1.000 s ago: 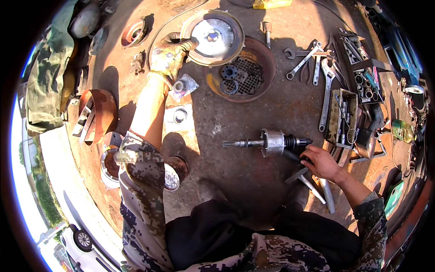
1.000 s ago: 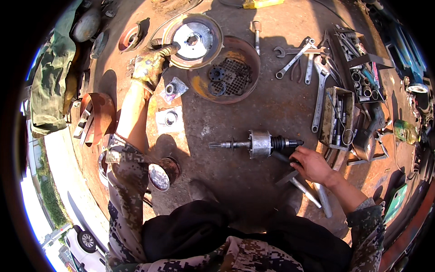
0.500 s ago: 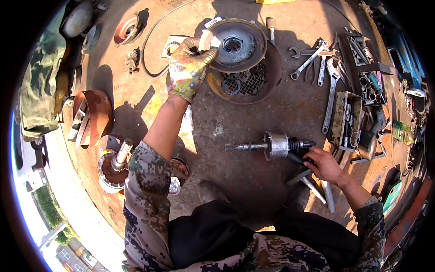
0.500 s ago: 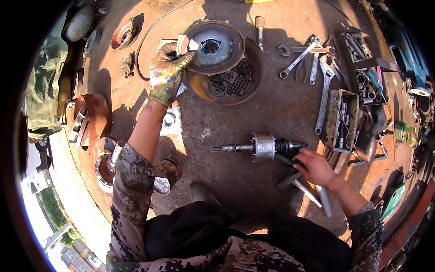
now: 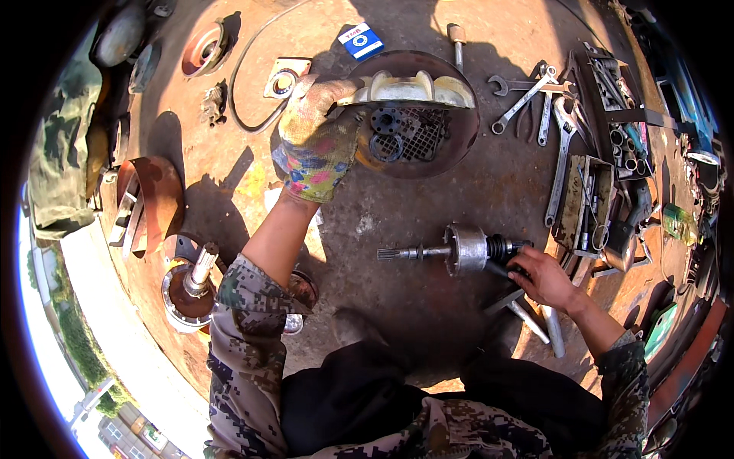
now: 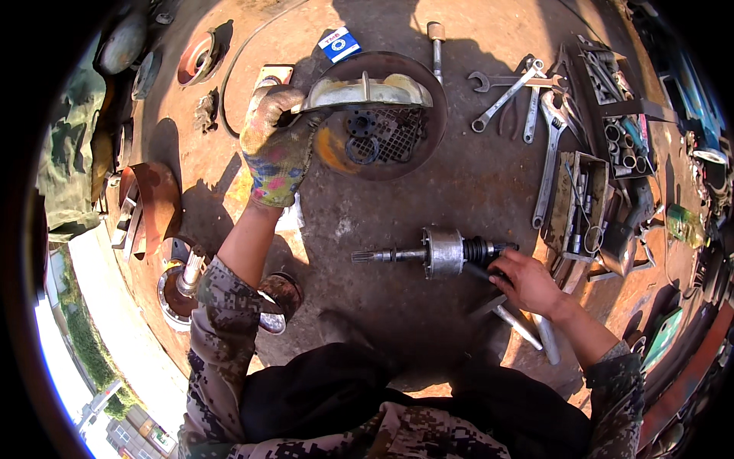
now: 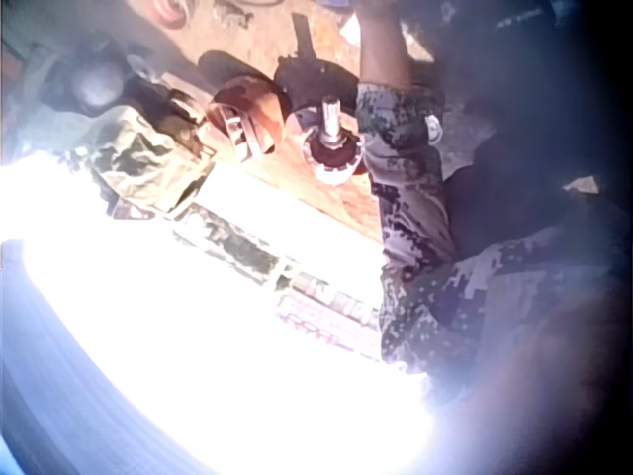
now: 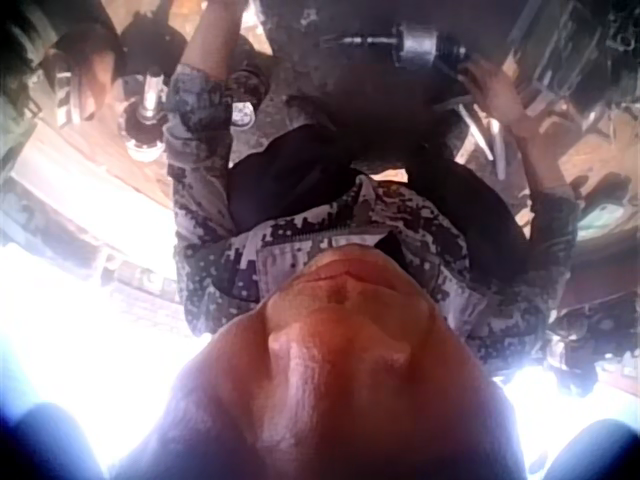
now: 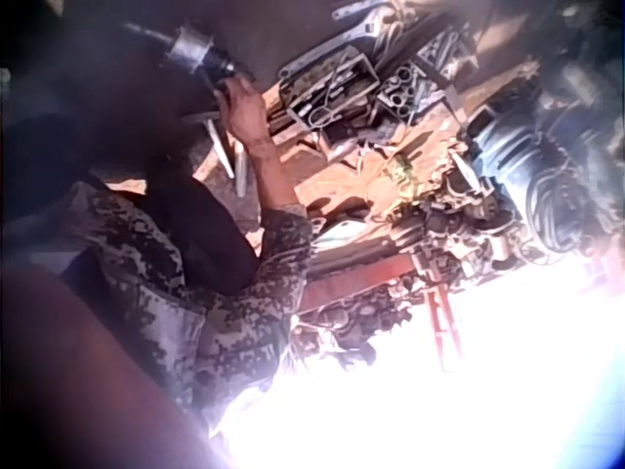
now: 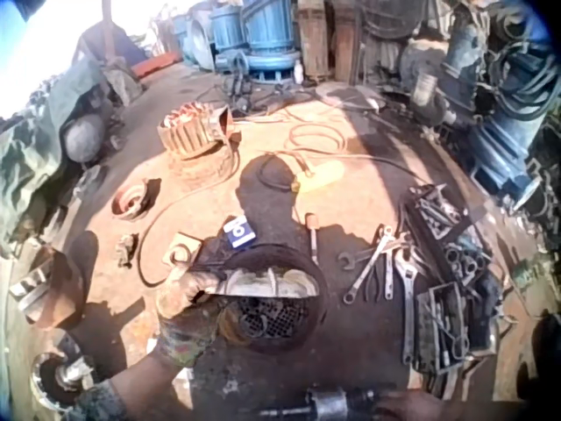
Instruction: The person is repairing mechanical parts using a hammer and a metal pipe. They repeatedly strike a cylindrical component to adjust or fit it, handling various tools and parts on the ground.
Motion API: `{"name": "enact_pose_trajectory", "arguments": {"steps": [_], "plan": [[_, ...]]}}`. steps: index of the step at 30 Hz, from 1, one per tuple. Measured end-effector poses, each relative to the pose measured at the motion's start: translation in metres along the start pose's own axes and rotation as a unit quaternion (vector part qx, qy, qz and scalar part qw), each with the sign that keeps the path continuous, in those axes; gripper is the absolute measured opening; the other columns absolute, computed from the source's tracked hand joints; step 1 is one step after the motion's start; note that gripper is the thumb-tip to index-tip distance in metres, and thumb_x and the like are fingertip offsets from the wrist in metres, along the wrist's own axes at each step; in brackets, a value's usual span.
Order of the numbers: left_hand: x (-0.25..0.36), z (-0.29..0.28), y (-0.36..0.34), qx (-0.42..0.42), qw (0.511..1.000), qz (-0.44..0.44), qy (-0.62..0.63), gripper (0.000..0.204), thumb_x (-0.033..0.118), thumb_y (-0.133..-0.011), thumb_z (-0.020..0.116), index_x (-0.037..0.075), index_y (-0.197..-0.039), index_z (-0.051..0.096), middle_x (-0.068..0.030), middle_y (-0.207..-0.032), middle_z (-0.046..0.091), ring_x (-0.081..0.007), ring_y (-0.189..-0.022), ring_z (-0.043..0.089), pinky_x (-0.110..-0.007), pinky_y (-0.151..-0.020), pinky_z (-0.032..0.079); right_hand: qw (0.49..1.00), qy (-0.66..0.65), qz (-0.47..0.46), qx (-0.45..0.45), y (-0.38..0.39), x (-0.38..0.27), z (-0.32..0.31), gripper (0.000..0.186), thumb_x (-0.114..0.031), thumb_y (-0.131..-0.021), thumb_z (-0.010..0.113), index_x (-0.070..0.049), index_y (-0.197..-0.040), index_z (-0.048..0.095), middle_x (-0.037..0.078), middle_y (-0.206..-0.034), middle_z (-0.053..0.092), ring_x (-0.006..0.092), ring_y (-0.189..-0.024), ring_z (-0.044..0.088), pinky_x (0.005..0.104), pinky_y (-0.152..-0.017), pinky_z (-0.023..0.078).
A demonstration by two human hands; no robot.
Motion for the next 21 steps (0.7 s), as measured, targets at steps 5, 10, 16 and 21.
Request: {"name": "enact_pose_trajectory", "arguments": {"steps": [5,10,16,21], "plan": [[-0.011,0.003,0.001,0.003,0.991,-0.121,0.058,0.030,-0.002,-0.079,0.086,0.003,-0.103,0.069,-0.0089,-0.099,0.068,-0.0198,-0.088,0.066,-0.031,-0.077,0.054,1.000,0.005,-0.010,0.011,0.000,-0.004,-0.005,0.019,-0.015,-0.094,0.070,-0.006,-0.110,0.067,0.015,-0.102,0.059,0.0371,-0.090,0.066,0.0451,-0.081,0.055],[-0.041,0.009,0.016,0.024,0.964,-0.235,0.121,0.023,-0.001,-0.088,0.081,0.003,-0.107,0.068,-0.0037,-0.102,0.070,-0.0108,-0.091,0.063,-0.026,-0.079,0.053,1.000,0.004,-0.014,0.019,0.003,-0.011,-0.012,0.020,-0.014,-0.094,0.070,-0.005,-0.112,0.067,0.016,-0.103,0.060,0.0371,-0.093,0.066,0.0449,-0.083,0.054],[-0.046,0.011,0.020,0.044,0.958,-0.218,0.179,0.020,0.003,-0.087,0.083,0.003,-0.099,0.067,-0.0063,-0.100,0.070,-0.0146,-0.091,0.066,-0.030,-0.082,0.054,0.990,-0.091,0.026,0.103,-0.017,-0.030,-0.061,0.035,-0.020,-0.097,0.073,-0.002,-0.127,0.065,0.014,-0.103,0.066,0.0264,-0.089,0.065,0.0368,-0.080,0.053],[-0.031,0.033,0.024,0.015,0.883,-0.306,0.355,0.021,-0.001,-0.090,0.079,0.007,-0.104,0.066,-0.0036,-0.103,0.071,-0.0130,-0.091,0.066,-0.028,-0.083,0.055,0.903,-0.372,0.051,0.211,-0.066,-0.037,-0.113,0.050,-0.025,-0.101,0.073,-0.004,-0.143,0.056,0.005,-0.105,0.068,0.0120,-0.090,0.061,0.0301,-0.080,0.054]]}}
Point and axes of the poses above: each hand's wrist, its own y-axis away from the middle knuckle, its own z-axis out of the palm, x = y × z, the point moved 10 cm from there along -y, towards the middle knuckle
